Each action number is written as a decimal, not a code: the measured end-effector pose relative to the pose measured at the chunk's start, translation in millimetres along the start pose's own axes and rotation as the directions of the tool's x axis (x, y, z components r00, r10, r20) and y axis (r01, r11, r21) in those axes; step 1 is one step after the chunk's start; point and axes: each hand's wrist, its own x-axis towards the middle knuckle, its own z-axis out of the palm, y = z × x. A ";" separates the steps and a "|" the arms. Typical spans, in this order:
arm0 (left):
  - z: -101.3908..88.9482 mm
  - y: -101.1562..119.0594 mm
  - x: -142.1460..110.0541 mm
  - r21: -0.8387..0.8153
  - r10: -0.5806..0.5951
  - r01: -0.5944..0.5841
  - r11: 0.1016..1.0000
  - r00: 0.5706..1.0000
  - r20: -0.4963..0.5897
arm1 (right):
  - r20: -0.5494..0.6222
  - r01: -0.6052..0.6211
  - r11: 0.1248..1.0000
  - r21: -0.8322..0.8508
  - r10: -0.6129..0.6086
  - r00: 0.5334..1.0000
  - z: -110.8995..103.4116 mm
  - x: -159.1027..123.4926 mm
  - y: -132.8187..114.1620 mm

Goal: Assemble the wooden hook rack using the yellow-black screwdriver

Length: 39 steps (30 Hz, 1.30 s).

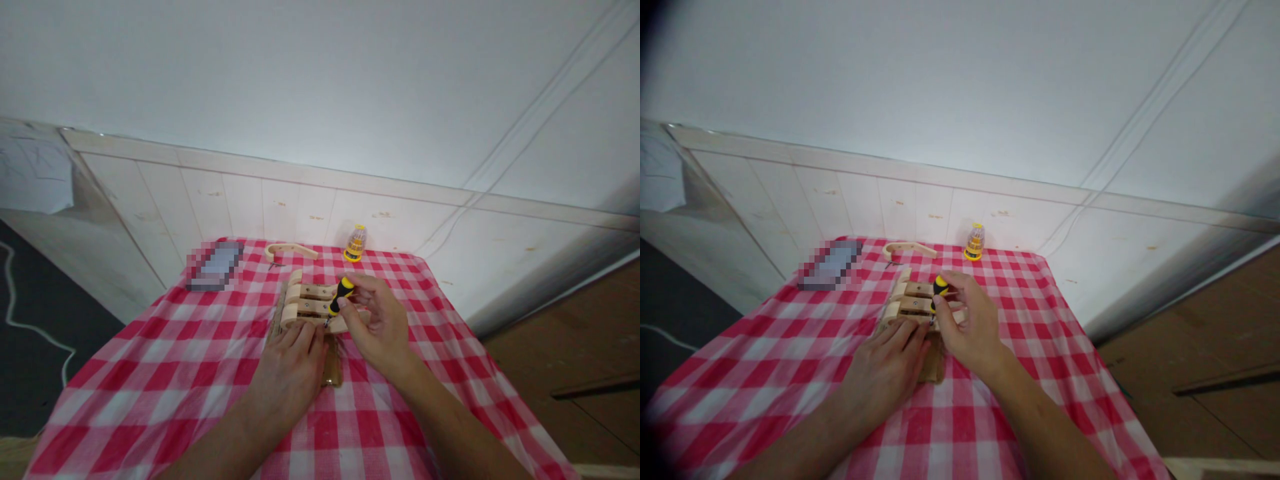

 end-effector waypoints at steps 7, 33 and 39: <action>2.0 0.0 -0.8 -0.001 -0.015 0.015 1.000 1.000 -0.025 | -0.069 -0.024 0.999 -0.034 0.022 0.997 2.5 -0.5 6.8; 0.2 0.4 0.0 0.008 -0.012 0.012 1.000 1.000 0.002 | -0.003 0.073 0.982 -0.172 -0.074 0.997 -2.7 6.2 -2.7; 0.2 0.2 0.3 -0.008 -0.019 0.019 1.000 1.000 0.006 | -0.003 0.062 0.985 -0.164 -0.064 0.998 -1.5 3.5 -1.0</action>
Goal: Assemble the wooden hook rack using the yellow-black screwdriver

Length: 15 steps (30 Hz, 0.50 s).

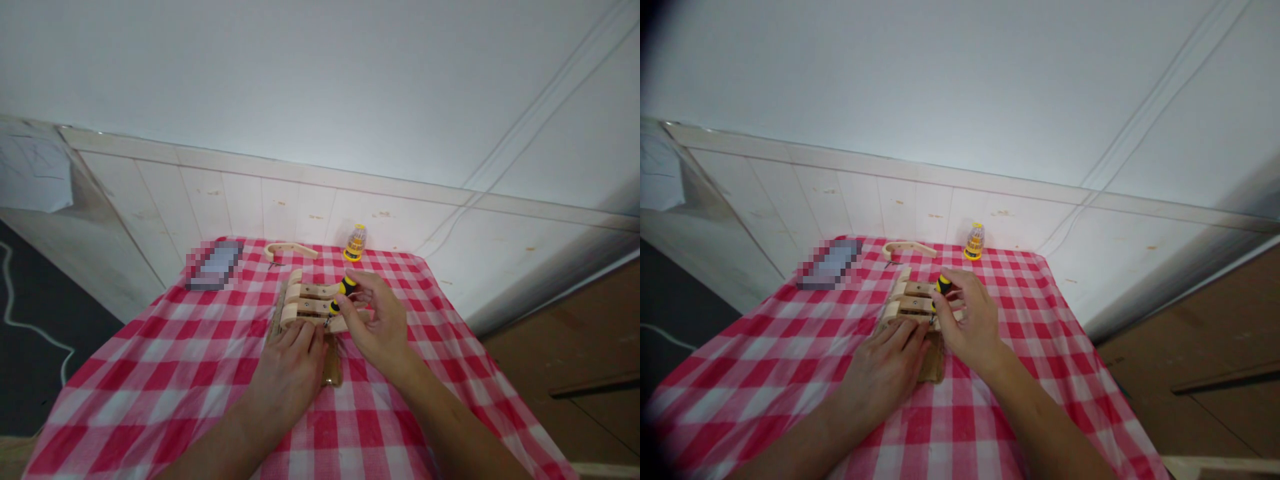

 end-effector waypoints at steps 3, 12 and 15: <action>-0.2 -0.2 0.3 -0.009 0.015 -0.015 1.000 1.000 -0.002 | 0.025 -0.015 0.999 0.033 0.015 1.000 0.0 -2.0 -1.0; -1.1 0.0 2.6 0.015 0.017 -0.016 1.000 0.999 -0.042 | 0.011 -0.043 0.997 0.060 0.042 0.999 1.3 -5.1 1.6; -0.8 -0.3 2.2 0.023 0.012 -0.011 1.000 0.999 -0.042 | -0.004 -0.042 0.997 0.059 0.042 0.999 2.1 -5.0 2.4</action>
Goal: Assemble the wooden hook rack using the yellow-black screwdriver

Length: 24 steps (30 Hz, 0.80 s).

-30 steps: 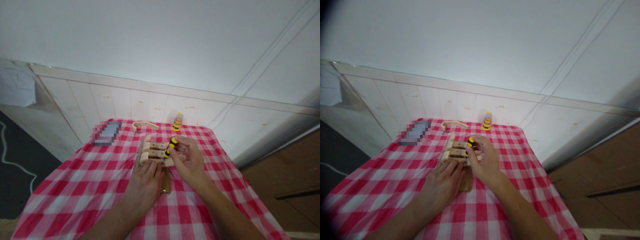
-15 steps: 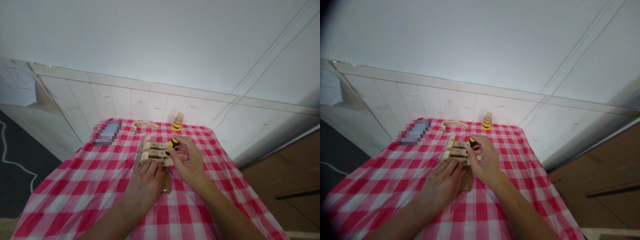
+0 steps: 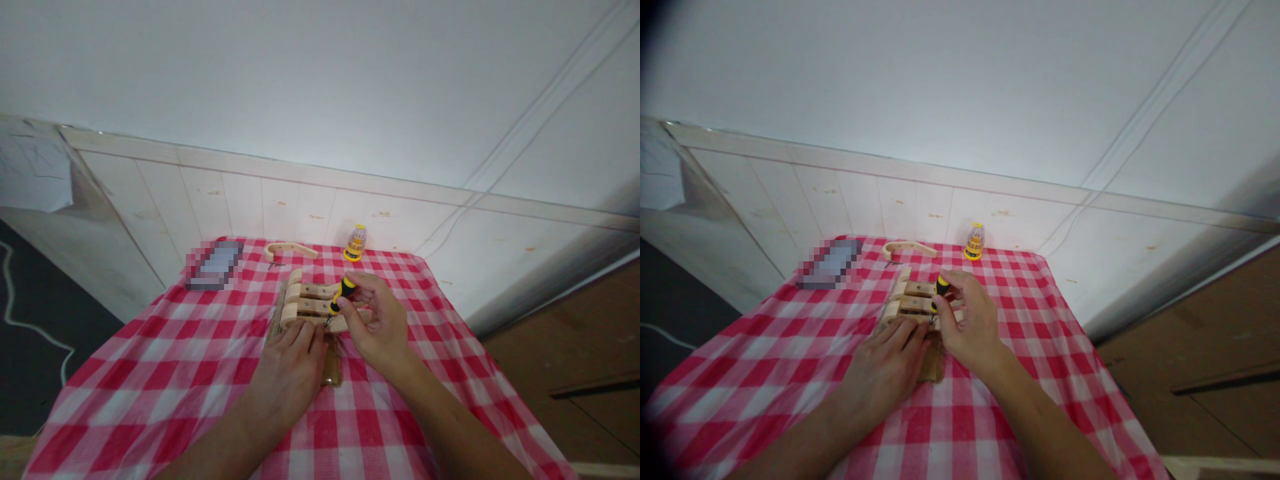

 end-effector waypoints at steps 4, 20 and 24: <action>-0.1 -0.4 -0.5 -0.012 0.020 -0.020 1.000 1.000 -0.011 | -0.014 0.016 1.000 -0.014 -0.016 1.000 0.7 0.1 2.1; -0.5 -0.3 -0.8 -0.029 0.016 -0.016 0.999 1.000 0.018 | -0.003 -0.025 0.997 0.067 0.025 1.000 3.8 -3.5 5.0; -0.2 0.0 -1.5 -0.029 0.008 -0.007 1.000 1.000 0.013 | -0.022 -0.031 0.996 0.082 0.033 0.999 4.1 -3.4 5.7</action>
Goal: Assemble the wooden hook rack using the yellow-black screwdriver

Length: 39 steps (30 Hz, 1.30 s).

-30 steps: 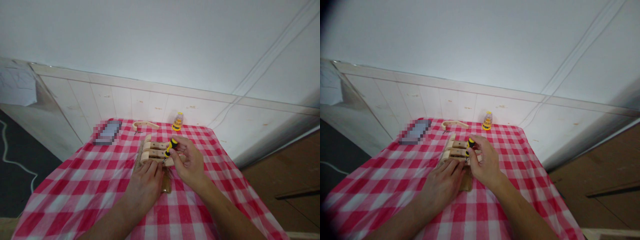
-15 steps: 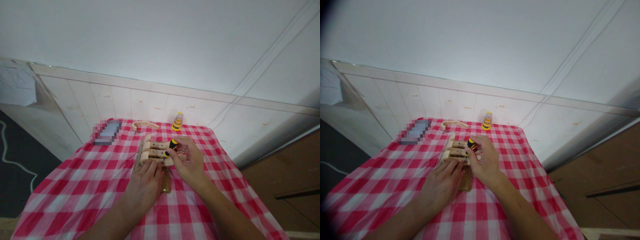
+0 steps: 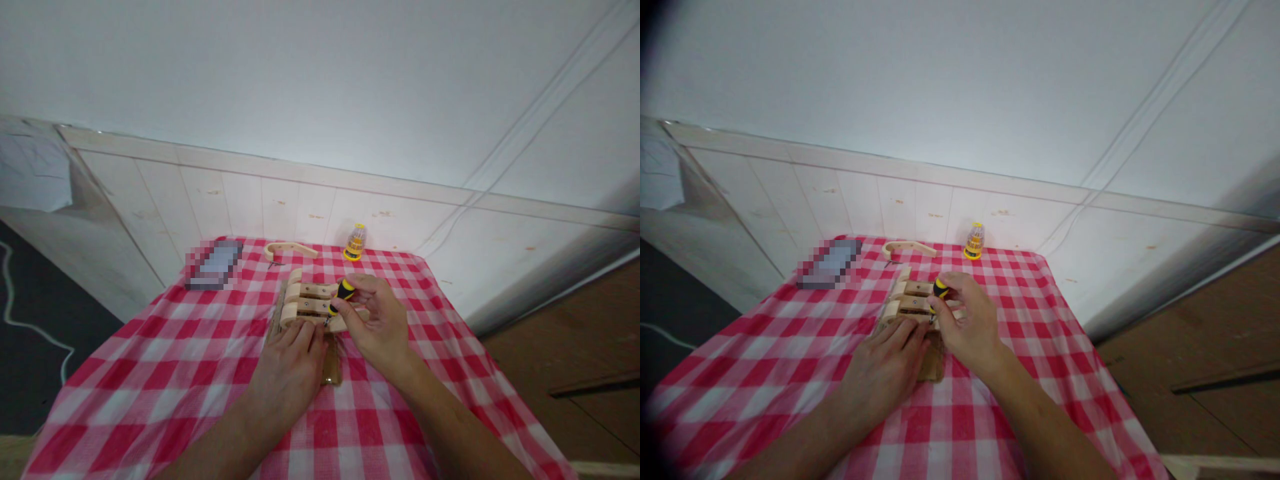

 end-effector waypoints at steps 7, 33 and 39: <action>-0.2 0.2 0.6 0.012 0.009 -0.009 1.000 1.000 -0.014 | -0.015 0.009 1.000 -0.019 -0.009 1.000 1.3 -0.8 2.8; 2.2 -0.5 -1.6 0.014 -0.003 0.003 1.000 1.000 0.009 | 0.102 0.114 0.991 -0.075 -0.106 0.989 -6.8 7.3 -9.6; 3.4 -0.5 -1.3 0.003 -0.005 0.005 1.000 1.000 -0.005 | 0.106 0.034 0.999 -0.042 -0.029 0.994 -6.7 4.6 -5.7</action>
